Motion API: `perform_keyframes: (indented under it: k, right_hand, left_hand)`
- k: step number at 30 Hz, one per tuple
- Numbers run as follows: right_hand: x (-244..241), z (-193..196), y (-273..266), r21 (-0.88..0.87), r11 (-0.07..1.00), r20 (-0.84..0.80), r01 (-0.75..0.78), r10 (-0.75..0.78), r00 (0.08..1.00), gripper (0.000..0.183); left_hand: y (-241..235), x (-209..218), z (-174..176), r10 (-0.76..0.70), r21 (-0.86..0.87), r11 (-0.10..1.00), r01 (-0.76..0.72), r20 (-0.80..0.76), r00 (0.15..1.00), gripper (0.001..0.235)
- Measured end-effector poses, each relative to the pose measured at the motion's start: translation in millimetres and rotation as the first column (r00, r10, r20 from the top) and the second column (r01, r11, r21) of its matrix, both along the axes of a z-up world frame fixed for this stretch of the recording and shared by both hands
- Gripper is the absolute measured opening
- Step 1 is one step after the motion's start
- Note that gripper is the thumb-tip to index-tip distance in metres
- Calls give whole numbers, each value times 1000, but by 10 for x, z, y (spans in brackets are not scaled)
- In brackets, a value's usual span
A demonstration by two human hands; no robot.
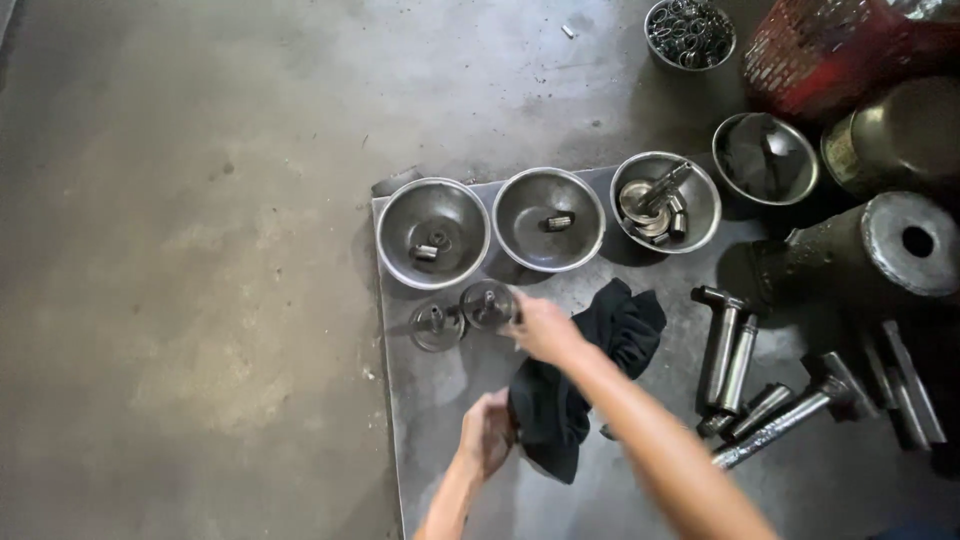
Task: Cleaning motorcycle engine parts with a cloth and organizing them into bowls.
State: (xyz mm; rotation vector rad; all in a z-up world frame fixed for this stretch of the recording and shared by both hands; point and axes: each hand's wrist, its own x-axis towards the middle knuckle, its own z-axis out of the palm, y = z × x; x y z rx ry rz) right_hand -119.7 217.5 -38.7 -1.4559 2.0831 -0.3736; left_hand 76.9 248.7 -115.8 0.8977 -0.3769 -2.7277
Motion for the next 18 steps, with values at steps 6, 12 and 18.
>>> perform_keyframes:
  k: [6, 12, 18]
  right_hand:
    - [207, -753, -420, -352, 883, 14, 312, -328, 945, 27]
    - [-247, 646, 64, -309, 908, 305, 284, -188, 933, 33]
    - [-557, 1159, 891, -447, 893, 35, 51, -39, 999, 30]
  left_hand:
    - [320, 268, -938, -10, -103, 995, -2, -120, 993, 36]
    - [-38, -78, -1105, -224, -469, 800, 374, 345, 912, 34]
    - [-340, -887, 457, 168, 273, 951, -143, -67, 984, 37]
